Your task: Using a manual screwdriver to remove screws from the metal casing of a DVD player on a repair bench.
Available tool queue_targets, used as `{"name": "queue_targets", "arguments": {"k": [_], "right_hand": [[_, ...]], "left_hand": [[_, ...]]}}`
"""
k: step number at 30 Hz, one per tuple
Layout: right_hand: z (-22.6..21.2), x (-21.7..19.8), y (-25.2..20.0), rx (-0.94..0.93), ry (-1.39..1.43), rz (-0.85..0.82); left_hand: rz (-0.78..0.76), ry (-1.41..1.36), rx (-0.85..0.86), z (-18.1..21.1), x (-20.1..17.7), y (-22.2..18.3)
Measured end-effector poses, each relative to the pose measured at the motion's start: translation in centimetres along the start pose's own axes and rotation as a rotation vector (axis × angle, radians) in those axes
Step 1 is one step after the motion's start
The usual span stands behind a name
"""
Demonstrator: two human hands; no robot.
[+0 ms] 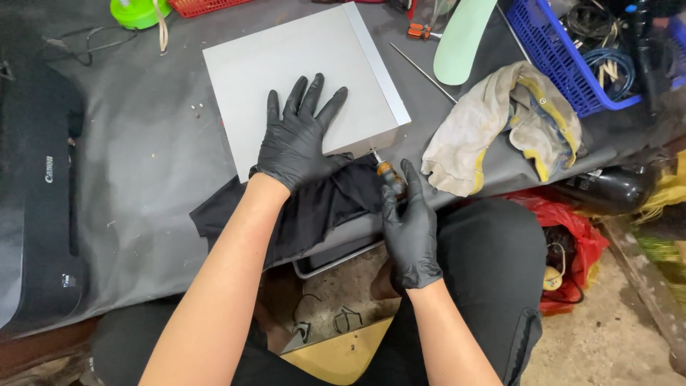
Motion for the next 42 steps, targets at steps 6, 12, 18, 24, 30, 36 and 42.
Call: {"name": "queue_targets", "arguments": {"k": [6,12,18,24,30,36,42], "right_hand": [[2.3,1.2,0.3,-0.229,0.070,0.060],[1.4,0.8,0.5,0.045,-0.187,-0.051],[2.1,1.8,0.9,0.088,-0.240,-0.070],[1.1,0.8,1.4,0.067,-0.155,-0.072],[0.3,0.1,0.3,0.136,-0.009,-0.040],[1.6,1.3,0.9,-0.006,-0.081,0.086],[3.0,2.1,1.2,-0.304,-0.178,0.254]], "left_hand": [[0.161,0.268,0.141,-2.3,2.6,1.1],[-0.030,0.029,0.012,0.2,-0.4,0.1],[-0.042,0.066,0.032,0.0,-0.4,0.0],[-0.036,0.086,0.031,-0.2,-0.1,-0.1],[-0.026,0.066,0.029,-0.1,0.0,-0.2],[-0.048,0.064,0.037,0.0,-0.3,-0.3],[0.119,0.342,0.149,-1.8,2.0,0.4]]}}
Point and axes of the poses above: each hand's wrist, its own y-axis towards the middle knuckle, its own x-axis out of the palm, z = x × y, the point moved 2 cm from there along y, towards the middle knuckle, and after that the axes turned 13 degrees about -y, right-handed, at the moved point
